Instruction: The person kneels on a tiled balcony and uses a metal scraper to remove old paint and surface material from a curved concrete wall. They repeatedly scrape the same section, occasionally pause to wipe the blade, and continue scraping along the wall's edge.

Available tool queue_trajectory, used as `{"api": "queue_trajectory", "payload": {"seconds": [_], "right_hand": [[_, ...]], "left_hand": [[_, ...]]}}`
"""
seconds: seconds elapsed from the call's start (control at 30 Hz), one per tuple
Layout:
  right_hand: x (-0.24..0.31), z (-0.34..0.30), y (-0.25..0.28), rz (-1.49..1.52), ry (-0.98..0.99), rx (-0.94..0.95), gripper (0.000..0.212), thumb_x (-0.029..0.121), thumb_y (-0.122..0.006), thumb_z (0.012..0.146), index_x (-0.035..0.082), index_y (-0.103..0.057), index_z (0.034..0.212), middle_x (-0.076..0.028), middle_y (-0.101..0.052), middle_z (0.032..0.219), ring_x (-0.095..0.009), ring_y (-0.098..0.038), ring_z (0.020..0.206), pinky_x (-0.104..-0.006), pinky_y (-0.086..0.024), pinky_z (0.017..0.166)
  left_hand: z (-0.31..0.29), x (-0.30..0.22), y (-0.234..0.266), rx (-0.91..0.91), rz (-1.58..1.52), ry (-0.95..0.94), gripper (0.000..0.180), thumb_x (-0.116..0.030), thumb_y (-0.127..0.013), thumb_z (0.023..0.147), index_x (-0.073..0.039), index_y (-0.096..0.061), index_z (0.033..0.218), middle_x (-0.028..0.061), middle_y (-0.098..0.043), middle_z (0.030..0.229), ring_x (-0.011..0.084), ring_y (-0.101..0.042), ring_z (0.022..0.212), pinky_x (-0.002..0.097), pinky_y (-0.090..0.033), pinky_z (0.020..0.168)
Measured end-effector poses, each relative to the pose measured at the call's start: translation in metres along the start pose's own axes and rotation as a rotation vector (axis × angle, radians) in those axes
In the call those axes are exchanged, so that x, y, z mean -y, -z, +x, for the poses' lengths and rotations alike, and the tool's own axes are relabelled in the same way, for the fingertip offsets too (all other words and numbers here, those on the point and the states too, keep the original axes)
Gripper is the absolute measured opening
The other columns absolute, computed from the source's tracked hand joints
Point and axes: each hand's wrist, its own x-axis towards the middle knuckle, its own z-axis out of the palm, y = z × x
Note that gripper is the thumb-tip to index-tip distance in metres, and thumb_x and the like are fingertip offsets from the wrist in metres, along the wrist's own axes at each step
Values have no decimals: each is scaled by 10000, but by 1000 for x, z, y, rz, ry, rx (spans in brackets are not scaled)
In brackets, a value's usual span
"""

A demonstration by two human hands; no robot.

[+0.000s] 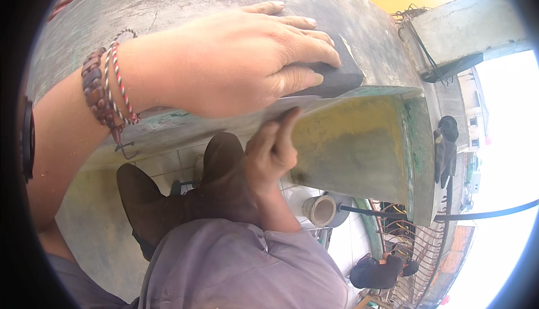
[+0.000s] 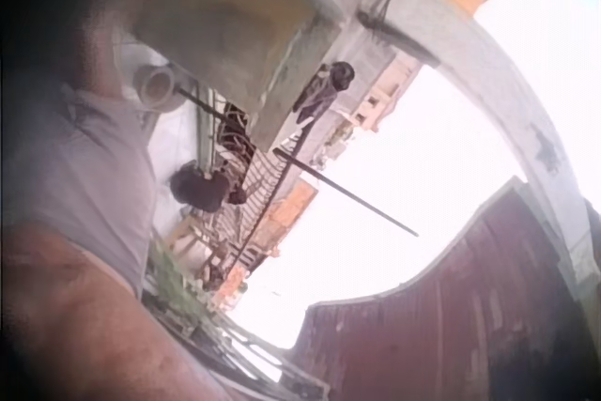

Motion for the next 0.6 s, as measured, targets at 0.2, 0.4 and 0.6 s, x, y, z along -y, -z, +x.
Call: {"api": "queue_trajectory", "payload": {"seconds": [0.2, 0.4, 0.6], "right_hand": [[18, 1, -12, 45, 17, 69, 467, 10, -518, 963, -63, -427, 1415, -52, -578, 652, -78, -512, 529, -229, -419, 500], [-11, -73, 17, -74, 72, 574, 426, 55, -697, 889, -10, -593, 1297, -163, -616, 717, -206, -615, 600, -318, -465, 566], [-2, -110, 58, -227, -634, 634, 912, 303, -760, 853, 29, -220, 1535, -147, -667, 928, -171, -653, 685, -317, -533, 627]], "left_hand": [[-2, -5, 11, 111, -138, 69, 322, -205, -510, 966, -37, -596, 1226, 134, -587, 1284, 306, -505, 1234, 425, -360, 1073], [9, -14, 26, 167, -206, 169, 501, -380, -574, 938, -52, -557, 1317, 162, -501, 1423, 334, -382, 1384, 466, -242, 1173], [21, -28, 46, 235, 19, 128, 756, -515, -759, 762, -41, -559, 1316, 218, -487, 1420, 378, -377, 1384, 519, -272, 1149]]}}
